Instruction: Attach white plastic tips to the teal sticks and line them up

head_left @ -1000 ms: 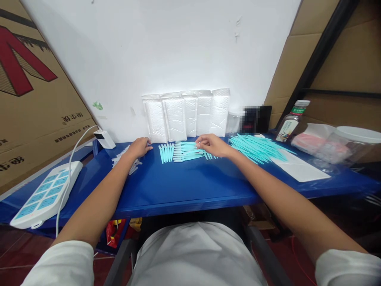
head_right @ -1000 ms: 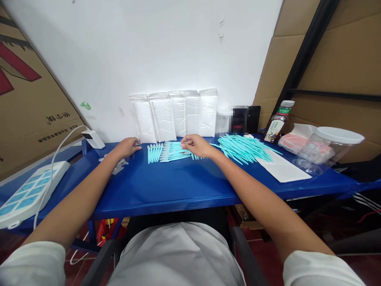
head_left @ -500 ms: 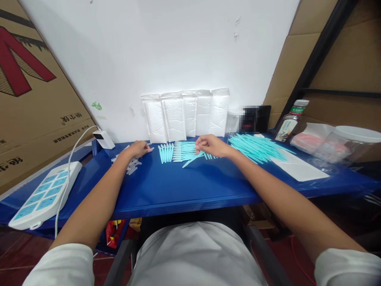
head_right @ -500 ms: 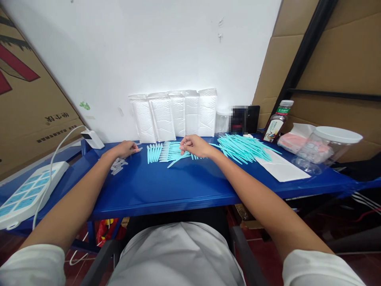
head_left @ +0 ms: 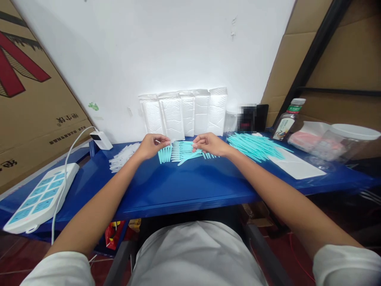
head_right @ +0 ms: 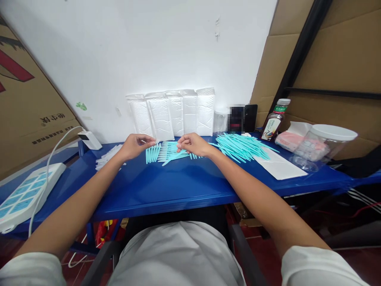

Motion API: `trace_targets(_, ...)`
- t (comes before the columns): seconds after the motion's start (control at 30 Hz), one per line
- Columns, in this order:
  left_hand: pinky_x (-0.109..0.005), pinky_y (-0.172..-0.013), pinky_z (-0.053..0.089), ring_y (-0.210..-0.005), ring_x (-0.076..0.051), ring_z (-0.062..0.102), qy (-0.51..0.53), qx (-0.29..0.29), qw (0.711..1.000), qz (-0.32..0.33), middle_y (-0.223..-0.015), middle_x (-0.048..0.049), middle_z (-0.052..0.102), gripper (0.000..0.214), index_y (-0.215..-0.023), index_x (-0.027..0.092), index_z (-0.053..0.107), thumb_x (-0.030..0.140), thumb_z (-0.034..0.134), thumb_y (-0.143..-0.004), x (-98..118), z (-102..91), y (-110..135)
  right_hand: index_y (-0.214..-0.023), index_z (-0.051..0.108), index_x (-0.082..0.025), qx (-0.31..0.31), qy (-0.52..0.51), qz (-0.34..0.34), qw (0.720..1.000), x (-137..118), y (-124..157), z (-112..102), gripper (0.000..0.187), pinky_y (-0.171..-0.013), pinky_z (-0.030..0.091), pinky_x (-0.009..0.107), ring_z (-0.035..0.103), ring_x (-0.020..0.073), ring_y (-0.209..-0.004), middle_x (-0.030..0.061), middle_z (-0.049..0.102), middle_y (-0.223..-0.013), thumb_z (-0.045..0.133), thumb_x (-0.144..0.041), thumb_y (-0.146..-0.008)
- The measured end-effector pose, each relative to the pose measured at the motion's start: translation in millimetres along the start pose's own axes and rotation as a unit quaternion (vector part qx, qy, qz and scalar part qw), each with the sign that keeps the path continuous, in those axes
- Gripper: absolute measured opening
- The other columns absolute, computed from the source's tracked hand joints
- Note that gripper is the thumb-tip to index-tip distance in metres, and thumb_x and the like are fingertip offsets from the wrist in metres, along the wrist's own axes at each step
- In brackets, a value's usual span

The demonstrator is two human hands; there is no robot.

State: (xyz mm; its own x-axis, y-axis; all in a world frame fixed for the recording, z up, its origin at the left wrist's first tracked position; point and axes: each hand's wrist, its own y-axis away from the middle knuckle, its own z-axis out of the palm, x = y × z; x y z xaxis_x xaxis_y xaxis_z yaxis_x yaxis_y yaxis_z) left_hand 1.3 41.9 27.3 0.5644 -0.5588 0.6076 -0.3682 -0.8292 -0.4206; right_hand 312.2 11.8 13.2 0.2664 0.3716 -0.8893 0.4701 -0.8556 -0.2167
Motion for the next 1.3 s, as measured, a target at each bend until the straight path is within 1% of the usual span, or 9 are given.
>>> trace_targets(0.1,-0.034,-0.078,0.054,-0.087,-0.024,0.072,0.02,-0.013,1.0,0.019,-0.101,-0.0108,0.082,0.048,-0.1,0.017,0.084,0.061,0.078,-0.082,10.7,12.3,3.8,-0.097,0.067,-0.015,-0.004,0.003,0.0,1.0,-0.3,-0.2,0.5,0.041,-0.056,0.044,0.023,0.059,0.0112,-0.064,0.0115,0.082,-0.093,0.077,-0.053,-0.087)
trace_targets(0.23,-0.035,-0.078,0.055,-0.088,-0.024,0.073,0.028,-0.031,0.999,0.028,-0.099,-0.0096,0.082,0.046,-0.101,0.019,0.085,0.06,0.078,-0.083,13.5,19.6,6.1,-0.097,0.067,-0.015,-0.011,0.009,0.004,1.0,-0.7,-0.1,1.1,0.037,-0.054,0.043,0.023,0.057,0.0104,-0.06,0.0112,0.082,-0.091,0.078,-0.049,-0.087)
trace_targets(0.4,-0.035,-0.079,0.054,-0.088,-0.023,0.072,0.029,-0.048,0.998,0.034,-0.102,-0.0083,0.082,0.041,-0.103,0.021,0.085,0.058,0.077,-0.086,10.9,19.9,6.3,-0.094,0.066,-0.015,-0.017,0.016,0.004,1.0,-3.0,1.2,1.4,0.033,-0.054,0.045,0.023,0.058,0.0107,-0.061,0.0115,0.082,-0.091,0.079,-0.045,-0.087)
trace_targets(0.6,-0.034,-0.077,0.054,-0.089,-0.024,0.073,0.029,-0.035,0.999,0.024,-0.102,-0.0097,0.082,0.046,-0.1,0.019,0.085,0.061,0.078,-0.083,12.5,18.2,6.1,-0.094,0.066,-0.016,-0.017,0.022,0.005,1.0,-2.2,1.0,0.4,0.031,-0.054,0.045,0.023,0.058,0.0109,-0.061,0.01,0.082,-0.091,0.078,-0.045,-0.088)
trace_targets(0.77,-0.034,-0.076,0.054,-0.086,-0.023,0.073,0.037,-0.041,0.998,0.022,-0.099,-0.0092,0.082,0.045,-0.101,0.019,0.085,0.059,0.079,-0.084,15.4,20.2,7.4,-0.095,0.066,-0.016,-0.02,0.027,0.014,0.999,-2.7,1.4,0.6,0.03,-0.055,0.047,0.023,0.058,0.0109,-0.061,0.011,0.082,-0.092,0.078,-0.043,-0.089)
trace_targets(0.97,-0.035,-0.078,0.055,-0.09,-0.025,0.073,0.046,-0.043,0.998,0.027,-0.101,-0.0091,0.082,0.044,-0.103,0.02,0.085,0.059,0.079,-0.084,17.6,21.2,8.4,-0.095,0.067,-0.016,-0.027,0.032,0.014,0.999,-3.1,2.7,-0.1,0.033,-0.055,0.045,0.024,0.058,0.0114,-0.061,0.0103,0.082,-0.092,0.078,-0.047,-0.088)
trace_targets(1.1,-0.035,-0.079,0.057,-0.087,-0.024,0.074,0.06,-0.047,0.997,0.026,-0.096,-0.009,0.082,0.042,-0.099,0.02,0.086,0.058,0.081,-0.082,18.8,24.7,10.0,-0.095,0.068,-0.016,-0.05,0.033,0.0,0.998,-1.5,2.9,0.6,0.037,-0.054,0.044,0.024,0.055,0.0107,-0.059,0.0097,0.082,-0.092,0.077,-0.051,-0.087)
trace_targets(1.23,-0.036,-0.077,0.058,-0.083,-0.025,0.074,0.102,-0.071,0.992,0.03,-0.092,-0.0093,0.082,0.039,-0.094,0.019,0.086,0.056,0.083,-0.081,20.5,37.5,14.0,-0.094,0.071,-0.016,-0.093,0.029,-0.01,0.995,0.4,2.7,5.9,0.04,-0.052,0.041,0.025,0.052,0.01,-0.055,0.009,0.081,-0.089,0.079,-0.054,-0.084)
trace_targets(1.3,-0.035,-0.075,0.057,-0.082,-0.024,0.073,0.111,-0.07,0.991,0.03,-0.09,-0.0095,0.082,0.038,-0.092,0.019,0.086,0.055,0.083,-0.081,20.4,44.2,16.2,-0.095,0.071,-0.015,-0.102,0.028,-0.014,0.994,1.9,2.4,8.6,0.04,-0.052,0.04,0.024,0.051,0.0096,-0.054,0.0092,0.081,-0.088,0.079,-0.053,-0.083)
